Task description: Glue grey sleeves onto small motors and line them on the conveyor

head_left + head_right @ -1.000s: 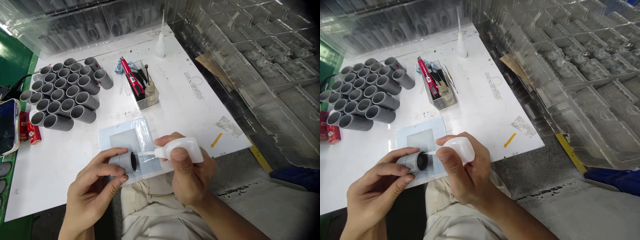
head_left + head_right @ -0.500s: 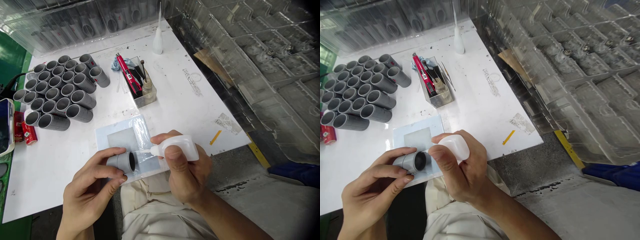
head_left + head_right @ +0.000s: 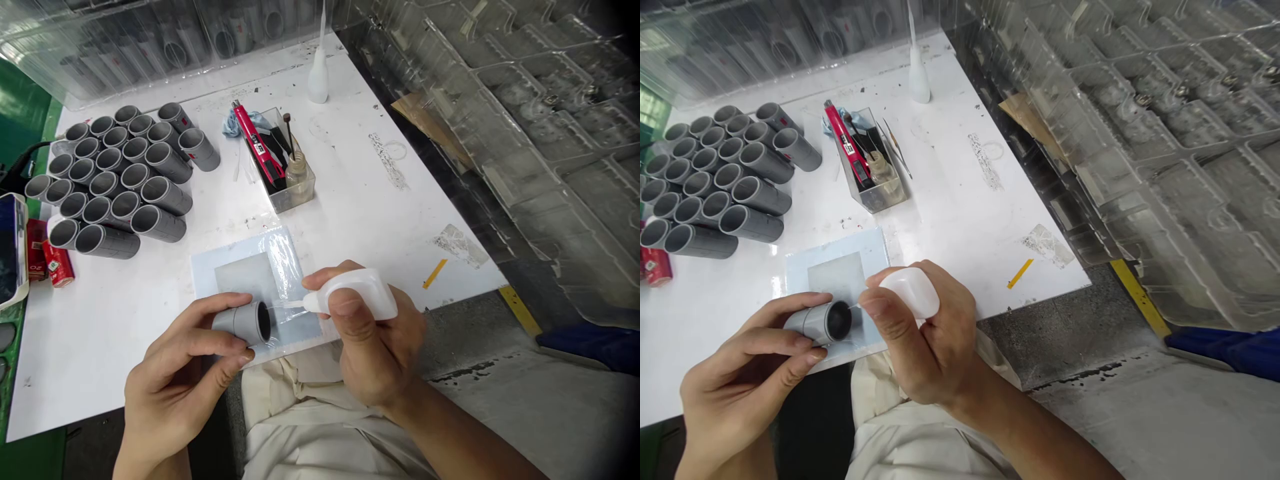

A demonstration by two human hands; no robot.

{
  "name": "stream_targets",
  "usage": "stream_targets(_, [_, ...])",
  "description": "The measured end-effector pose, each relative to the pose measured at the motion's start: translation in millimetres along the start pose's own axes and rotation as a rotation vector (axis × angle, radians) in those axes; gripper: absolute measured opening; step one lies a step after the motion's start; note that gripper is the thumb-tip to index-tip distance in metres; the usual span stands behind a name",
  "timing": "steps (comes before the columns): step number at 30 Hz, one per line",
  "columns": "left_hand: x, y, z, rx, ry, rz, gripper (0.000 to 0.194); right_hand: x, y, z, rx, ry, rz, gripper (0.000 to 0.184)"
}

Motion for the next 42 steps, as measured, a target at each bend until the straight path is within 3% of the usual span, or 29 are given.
stream_targets(12, [2, -1, 0.2, 0.001, -0.008, 0.016, 0.038, 5, 1, 1, 0.001, -0.09, 0.04, 0.024])
stream_targets(18, [-11, 3, -7.3, 0.131, 0.084, -0.097, 0.062, 25, 8, -10, 0.057, -0.222, 0.148, 0.022])
stream_targets(25, [-6, -1, -4.1, 0.138, 0.087, -0.072, 0.044, 25, 8, -6, 0.019, -0.246, 0.156, 0.017])
stream_targets(36, [-11, 4, -1.7, 0.085, 0.059, -0.078, 0.042, 17, 3, 0, -0.086, -0.116, 0.12, 0.012])
stream_targets(42, [-13, 4, -0.6, 0.069, 0.046, -0.082, 0.043, 11, 0, 8, -0.159, -0.16, 0.118, 0.018])
Point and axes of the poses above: each hand's wrist, its own y-axis away from the middle knuckle, its own z-axis out of the palm, x = y × z, the point moved 10 cm from there along -y, towards the middle knuckle, and after that the axes turned 1 degree about y, right-handed, at the moved point
